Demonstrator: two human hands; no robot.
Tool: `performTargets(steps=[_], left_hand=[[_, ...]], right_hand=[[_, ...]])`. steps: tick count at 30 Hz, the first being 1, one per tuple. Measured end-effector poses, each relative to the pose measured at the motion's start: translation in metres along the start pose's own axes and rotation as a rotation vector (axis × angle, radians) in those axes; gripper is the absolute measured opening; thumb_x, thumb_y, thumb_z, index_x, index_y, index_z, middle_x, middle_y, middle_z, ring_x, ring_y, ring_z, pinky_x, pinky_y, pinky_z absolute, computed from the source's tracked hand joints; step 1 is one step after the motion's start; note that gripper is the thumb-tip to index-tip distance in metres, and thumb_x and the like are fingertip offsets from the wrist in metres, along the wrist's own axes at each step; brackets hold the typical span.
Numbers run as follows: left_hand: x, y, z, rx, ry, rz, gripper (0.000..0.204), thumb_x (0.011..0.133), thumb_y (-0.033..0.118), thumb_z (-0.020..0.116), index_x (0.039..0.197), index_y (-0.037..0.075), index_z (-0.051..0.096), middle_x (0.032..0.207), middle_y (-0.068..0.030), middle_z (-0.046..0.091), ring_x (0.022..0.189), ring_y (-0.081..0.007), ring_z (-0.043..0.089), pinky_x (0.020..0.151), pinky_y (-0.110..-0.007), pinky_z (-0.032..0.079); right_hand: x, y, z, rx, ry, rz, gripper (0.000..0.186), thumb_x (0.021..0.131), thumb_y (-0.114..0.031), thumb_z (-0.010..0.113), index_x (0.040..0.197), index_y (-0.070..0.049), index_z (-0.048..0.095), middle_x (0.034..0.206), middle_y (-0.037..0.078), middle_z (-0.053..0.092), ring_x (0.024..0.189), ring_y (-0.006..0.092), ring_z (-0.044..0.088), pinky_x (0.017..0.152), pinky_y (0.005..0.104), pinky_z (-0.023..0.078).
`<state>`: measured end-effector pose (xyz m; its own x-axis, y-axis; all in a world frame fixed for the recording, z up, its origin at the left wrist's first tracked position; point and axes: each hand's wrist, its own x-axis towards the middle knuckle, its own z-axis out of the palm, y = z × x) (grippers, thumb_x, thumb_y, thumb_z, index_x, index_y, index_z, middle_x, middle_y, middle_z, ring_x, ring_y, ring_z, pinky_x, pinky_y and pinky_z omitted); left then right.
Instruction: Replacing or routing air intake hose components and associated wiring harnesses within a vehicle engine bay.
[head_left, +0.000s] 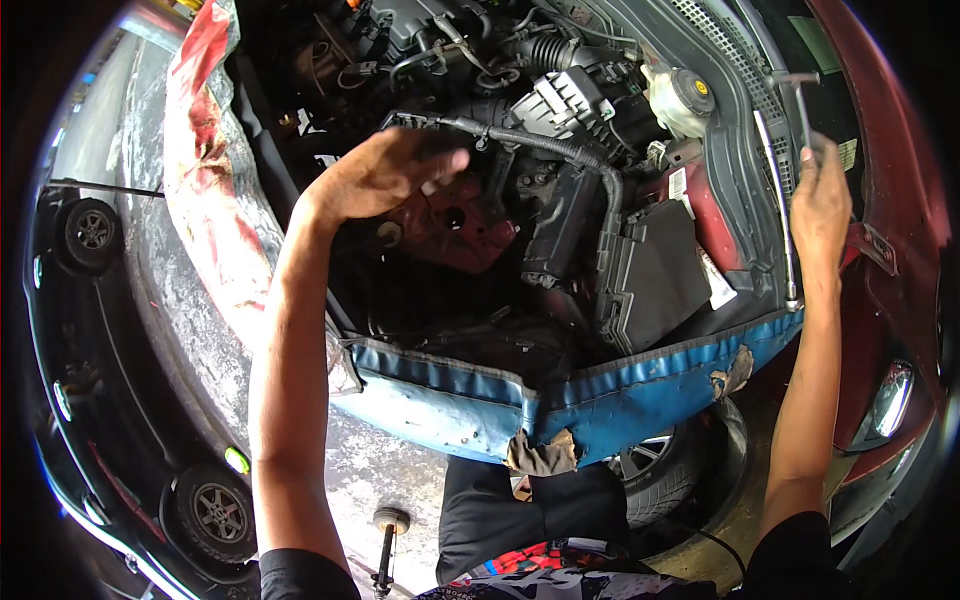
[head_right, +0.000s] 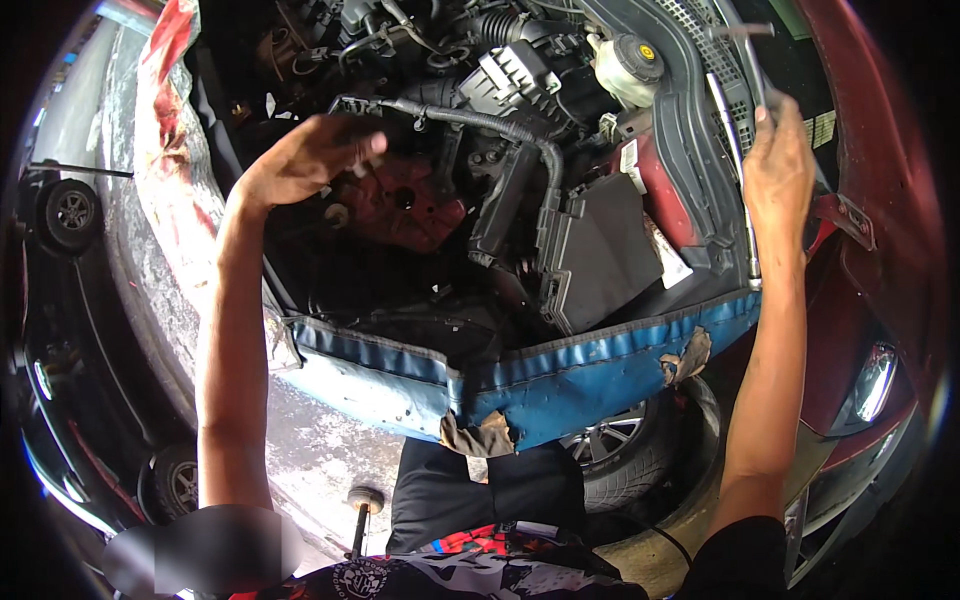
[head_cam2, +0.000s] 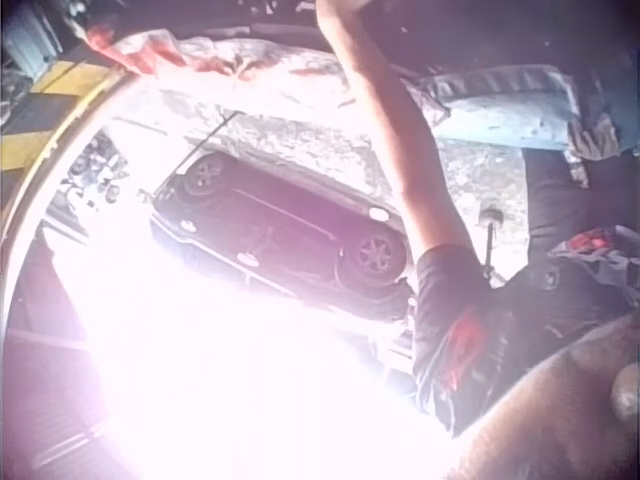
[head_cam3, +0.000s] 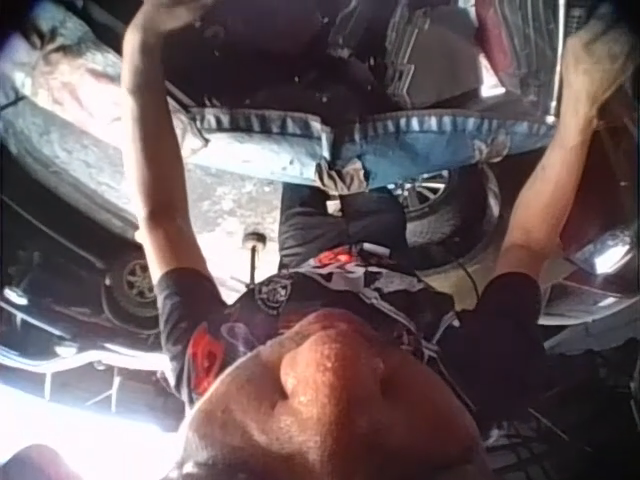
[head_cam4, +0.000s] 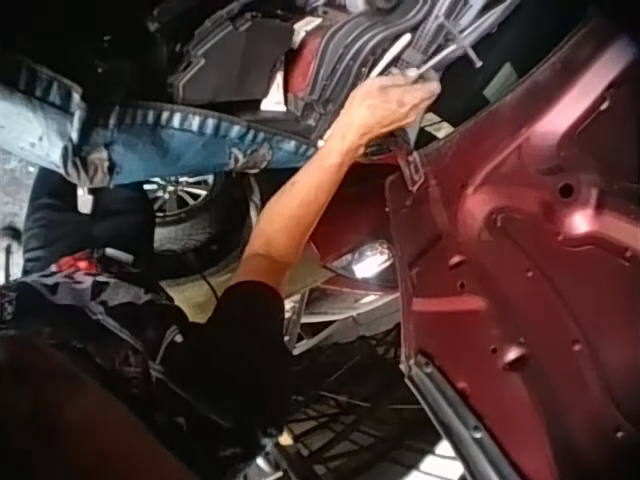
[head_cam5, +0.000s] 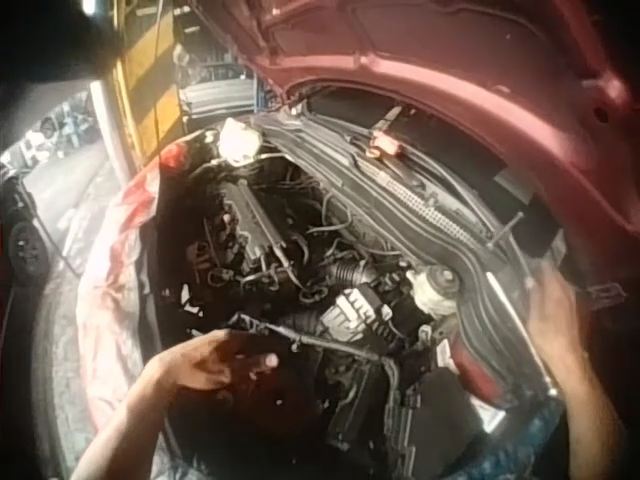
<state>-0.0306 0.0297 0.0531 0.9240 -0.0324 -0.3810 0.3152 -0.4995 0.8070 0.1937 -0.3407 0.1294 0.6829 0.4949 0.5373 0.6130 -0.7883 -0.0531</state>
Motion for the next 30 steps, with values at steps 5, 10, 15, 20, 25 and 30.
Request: performTargets(steps=[5,10,15,20,25,30], left_hand=[[-0.02,0.048,0.016,-0.595,0.592,0.554,0.054,0.093,0.042,0.056,0.122,-0.004,0.055,0.11,-0.0072,0.063,0.101,-0.0148,0.057,0.091,-0.027,0.044],[-0.001,0.065,0.017,-0.84,0.497,0.551,0.059,0.09,0.025,0.065,0.136,-0.003,0.04,0.12,-0.0135,0.058,0.107,-0.0161,0.055,0.089,-0.028,0.047],[0.024,0.027,0.038,-0.405,0.721,0.412,0.039,0.089,0.03,0.064,0.113,0.0,0.063,0.101,-0.0159,0.069,0.091,-0.0194,0.066,0.08,-0.031,0.052],[0.05,-0.02,0.068,-0.287,0.726,0.461,0.032,0.09,0.024,0.06,0.117,0.006,0.063,0.102,-0.0158,0.068,0.096,-0.0271,0.067,0.084,-0.035,0.051],[0.058,-0.024,0.079,-0.233,0.652,0.325,0.032,0.093,0.024,0.057,0.119,0.006,0.062,0.103,-0.0142,0.068,0.092,-0.0182,0.066,0.079,-0.031,0.051],[0.06,-0.02,0.079,-0.224,0.712,0.34,0.031,0.094,0.025,0.056,0.117,0.005,0.063,0.098,-0.0151,0.069,0.089,-0.0193,0.067,0.077,-0.031,0.051]], right_hand=[[0.008,-0.134,-0.006,0.834,-0.165,0.091,0.036,0.093,-0.03,0.056,0.12,-0.006,0.057,0.086,0.006,0.068,0.077,0.0122,0.065,0.067,0.0296,0.05],[-0.005,-0.218,0.06,0.863,-0.398,-0.105,0.025,0.09,-0.017,0.059,0.109,0.0,0.056,0.092,0.016,0.067,0.086,0.0279,0.065,0.075,0.0379,0.05],[-0.04,-0.224,0.136,0.834,-0.447,-0.186,0.022,0.088,-0.016,0.059,0.102,0.0,0.055,0.088,0.025,0.063,0.087,0.0436,0.062,0.071,0.0494,0.049],[-0.068,-0.218,0.172,0.841,-0.428,-0.207,0.017,0.09,-0.012,0.053,0.1,0.001,0.055,0.084,0.025,0.064,0.084,0.0447,0.061,0.067,0.0507,0.05],[-0.075,-0.208,0.183,0.809,-0.463,-0.165,0.015,0.089,-0.008,0.053,0.1,0.002,0.055,0.084,0.025,0.063,0.085,0.0448,0.06,0.067,0.0513,0.05],[-0.074,-0.211,0.176,0.829,-0.469,-0.112,0.014,0.088,-0.007,0.054,0.098,0.002,0.056,0.085,0.025,0.064,0.086,0.0446,0.06,0.069,0.0504,0.05]])
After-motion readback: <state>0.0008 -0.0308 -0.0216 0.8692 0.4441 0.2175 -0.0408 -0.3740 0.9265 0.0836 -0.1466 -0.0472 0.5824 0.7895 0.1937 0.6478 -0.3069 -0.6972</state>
